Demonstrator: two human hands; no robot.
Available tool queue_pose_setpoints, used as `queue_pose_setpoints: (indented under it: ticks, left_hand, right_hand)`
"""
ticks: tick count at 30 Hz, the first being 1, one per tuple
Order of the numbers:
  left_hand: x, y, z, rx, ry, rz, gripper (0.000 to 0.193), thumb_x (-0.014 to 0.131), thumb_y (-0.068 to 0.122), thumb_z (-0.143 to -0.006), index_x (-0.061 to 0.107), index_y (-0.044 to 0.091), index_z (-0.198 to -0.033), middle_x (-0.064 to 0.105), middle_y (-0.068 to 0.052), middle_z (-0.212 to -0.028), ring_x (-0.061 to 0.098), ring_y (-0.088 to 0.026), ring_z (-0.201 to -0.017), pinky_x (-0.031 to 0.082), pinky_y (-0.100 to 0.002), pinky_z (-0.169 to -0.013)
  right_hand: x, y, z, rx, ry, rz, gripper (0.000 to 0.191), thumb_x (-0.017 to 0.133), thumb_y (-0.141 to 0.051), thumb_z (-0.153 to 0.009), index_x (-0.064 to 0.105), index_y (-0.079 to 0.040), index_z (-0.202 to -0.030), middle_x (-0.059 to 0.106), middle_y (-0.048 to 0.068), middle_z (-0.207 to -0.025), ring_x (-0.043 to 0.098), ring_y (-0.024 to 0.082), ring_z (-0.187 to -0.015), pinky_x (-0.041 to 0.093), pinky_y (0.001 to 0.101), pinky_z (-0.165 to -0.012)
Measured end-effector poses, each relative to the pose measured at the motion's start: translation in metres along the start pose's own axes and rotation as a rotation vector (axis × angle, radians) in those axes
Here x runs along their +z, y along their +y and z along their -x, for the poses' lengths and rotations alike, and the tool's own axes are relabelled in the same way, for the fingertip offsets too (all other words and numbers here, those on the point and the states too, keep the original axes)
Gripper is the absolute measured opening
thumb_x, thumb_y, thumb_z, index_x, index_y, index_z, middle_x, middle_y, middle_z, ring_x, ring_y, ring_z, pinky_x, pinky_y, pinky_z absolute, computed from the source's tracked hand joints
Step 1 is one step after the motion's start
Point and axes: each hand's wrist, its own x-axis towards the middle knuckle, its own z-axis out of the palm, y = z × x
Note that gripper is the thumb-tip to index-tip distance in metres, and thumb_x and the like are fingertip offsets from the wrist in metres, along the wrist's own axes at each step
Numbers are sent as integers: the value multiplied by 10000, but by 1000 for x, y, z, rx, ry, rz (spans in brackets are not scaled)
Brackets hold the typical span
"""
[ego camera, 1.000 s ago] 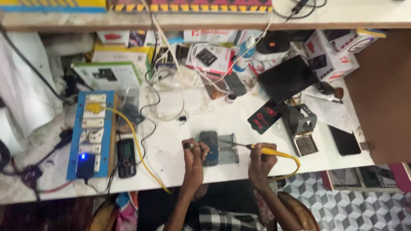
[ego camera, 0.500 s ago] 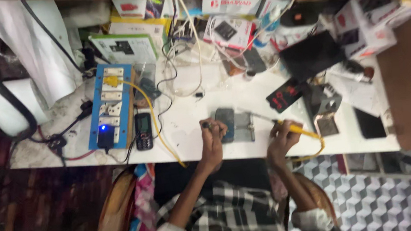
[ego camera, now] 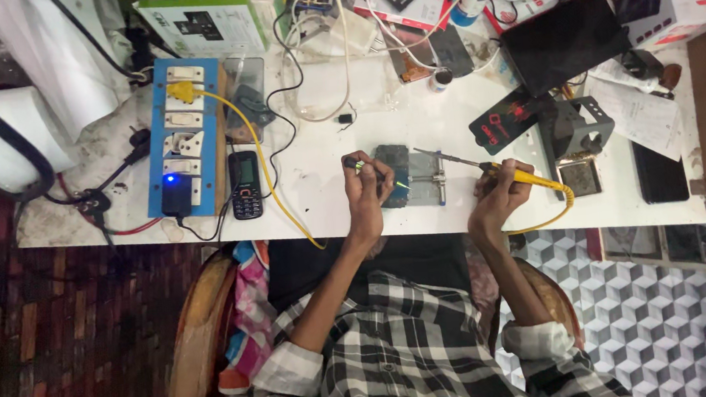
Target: The person is soldering a small electronic component held in a vise on a cluttered workbench. They use a soldering iron and solder wire to join parts, occasionally adjusting the component's position.
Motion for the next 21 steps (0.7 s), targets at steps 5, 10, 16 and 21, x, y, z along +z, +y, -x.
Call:
queue_pose_setpoints:
  ticks: [5,10,16,21]
  left_hand:
    - [2,-5,1,-62,10,-62,314,447,440,-1117,404,131,-1151,522,-20,-878,457,-66,-734,337,-211,-603]
    - [-8,-11,0,-19,24,-26,303,428,439,-1128,405,139,-1158,524,-22,-871,455,-63,-738,342,-204,-615]
    - [-14,-13,-6,31,60,20,270,436,408,-1125,393,143,-1146,524,-31,-894,462,-80,-767,348,-221,-646]
    - [-13,-11,0,2,78,6,257,421,388,-1127,395,135,-1162,505,-13,-877,442,-72,-775,332,-213,-657]
  right_hand:
    - [-3,5,-3,30,41,-15,198,569,-269,-1107,480,-107,-1037,466,-10,-680,430,66,-517,333,233,-454]
    - [-6,9,-4,6,30,-11,167,583,-227,-1097,480,-121,-1020,446,-12,-648,392,61,-479,309,231,-430]
    - [2,9,-3,19,59,-3,189,587,-242,-1090,478,-111,-1008,476,0,-655,394,60,-483,289,225,-430]
    - [3,8,-4,-22,56,-19,204,592,-249,-1100,485,-101,-1010,482,6,-663,426,77,-494,316,235,-445]
